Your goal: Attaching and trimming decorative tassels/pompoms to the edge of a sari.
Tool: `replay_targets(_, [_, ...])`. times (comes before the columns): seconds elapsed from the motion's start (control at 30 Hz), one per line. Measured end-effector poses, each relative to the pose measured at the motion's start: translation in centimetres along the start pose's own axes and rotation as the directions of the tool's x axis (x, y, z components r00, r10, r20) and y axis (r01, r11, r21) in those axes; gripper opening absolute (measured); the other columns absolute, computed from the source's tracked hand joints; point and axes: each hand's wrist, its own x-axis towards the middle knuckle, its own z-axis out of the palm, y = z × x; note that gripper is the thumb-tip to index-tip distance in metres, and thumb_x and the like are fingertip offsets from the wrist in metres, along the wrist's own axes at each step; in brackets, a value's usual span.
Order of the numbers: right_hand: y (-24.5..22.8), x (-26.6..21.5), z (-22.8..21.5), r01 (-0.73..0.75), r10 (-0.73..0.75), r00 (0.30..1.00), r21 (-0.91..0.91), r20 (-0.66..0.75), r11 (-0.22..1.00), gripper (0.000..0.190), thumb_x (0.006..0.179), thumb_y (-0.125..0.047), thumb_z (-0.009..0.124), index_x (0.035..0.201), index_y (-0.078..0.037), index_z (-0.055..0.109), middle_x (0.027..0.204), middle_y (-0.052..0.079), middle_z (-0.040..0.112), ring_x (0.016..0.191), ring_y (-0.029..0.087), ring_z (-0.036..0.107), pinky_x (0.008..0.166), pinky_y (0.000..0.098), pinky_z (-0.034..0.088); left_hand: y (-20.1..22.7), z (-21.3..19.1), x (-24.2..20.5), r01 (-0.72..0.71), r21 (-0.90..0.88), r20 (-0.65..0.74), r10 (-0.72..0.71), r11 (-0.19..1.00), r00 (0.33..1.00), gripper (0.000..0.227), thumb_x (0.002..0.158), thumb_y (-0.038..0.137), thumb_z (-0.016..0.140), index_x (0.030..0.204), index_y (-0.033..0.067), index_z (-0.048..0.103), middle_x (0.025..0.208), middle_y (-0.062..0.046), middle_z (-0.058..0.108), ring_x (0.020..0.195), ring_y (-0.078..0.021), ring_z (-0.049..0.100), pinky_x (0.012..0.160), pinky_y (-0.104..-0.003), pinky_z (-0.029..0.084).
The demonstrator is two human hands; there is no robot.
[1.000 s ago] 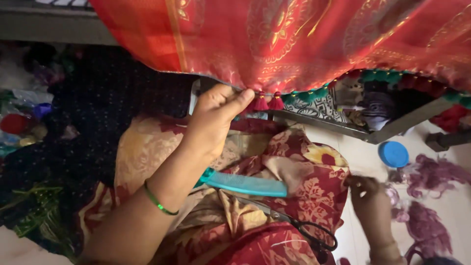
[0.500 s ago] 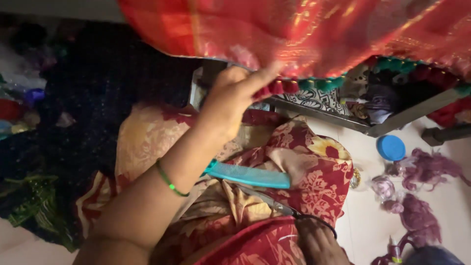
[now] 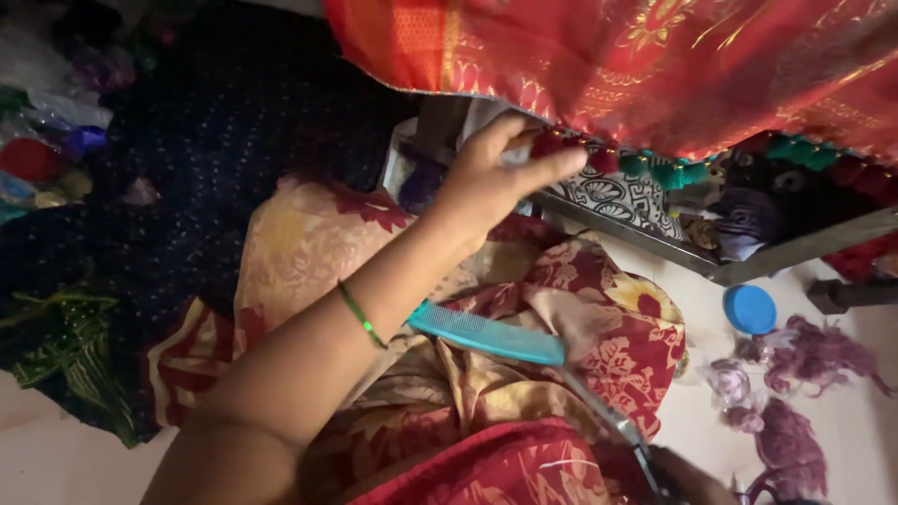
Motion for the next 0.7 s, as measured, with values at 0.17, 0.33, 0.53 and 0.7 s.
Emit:
replay_targets(0.17, [-17.5, -6.0, 2.1, 0.392, -0.341, 0.918, -0.331, 0.202, 0.858, 0.057, 0.08, 0.009, 0.072, 0.135, -0.001, 0.062, 0.114, 0.016, 0.072, 0.108, 0.024, 0.075, 0.091, 0.034, 0.06, 1.5, 1.5, 1.4, 0.286, -0.292, 0.091, -0.271, 0.913, 0.958, 0.04, 0.085, 0.047, 0.075, 0.105, 0.0122, 0.079, 0.104, 0.002, 0.075, 0.092, -0.0065, 0.06, 0.08, -0.025, 0.048])
replay_targets(0.33, [-22.8, -7.8, 2.4, 0.184, -0.166, 0.976, -0.122, 0.143, 0.975, 0.065, 0.075, 0.016, 0.073, 0.136, 0.001, 0.055, 0.117, 0.019, 0.071, 0.108, 0.035, 0.075, 0.089, 0.0475, 0.059, 1.0, 2.0, 0.3, 0.32, -0.223, 0.07, -0.312, 0.921, 0.947, 0.036, 0.091, 0.04, 0.081, 0.098, 0.0051, 0.075, 0.089, -0.004, 0.061, 0.078, -0.0138, 0.05, 0.069, -0.028, 0.037])
replay_targets(0.53, [-26.0, -8.6, 3.1, 0.299, -0.3, 0.942, 0.024, 0.15, 0.954, 0.054, 0.076, 0.016, 0.068, 0.128, 0.009, 0.056, 0.118, 0.022, 0.068, 0.114, 0.034, 0.07, 0.095, 0.0486, 0.055, -0.1, 2.3, -0.3, 0.15, -0.254, 0.039, -0.145, 0.955, 0.989, 0.018, 0.086, 0.02, 0.081, 0.095, 0.0053, 0.076, 0.087, 0.0, 0.075, 0.08, -0.0074, 0.065, 0.077, -0.025, 0.051])
replay_targets(0.7, [-28.4, -9.1, 2.5, 0.412, -0.396, 0.91, -0.17, 0.12, 0.895, 0.043, 0.074, 0.015, 0.07, 0.115, 0.01, 0.059, 0.112, 0.023, 0.072, 0.11, 0.032, 0.073, 0.094, 0.047, 0.057, -1.4, 2.1, -0.5, 0.09, -0.267, -0.027, -0.1, 0.959, 0.995, 0.013, 0.089, 0.012, 0.077, 0.097, 0.0036, 0.072, 0.088, 0.001, 0.071, 0.08, -0.0078, 0.063, 0.077, -0.027, 0.052])
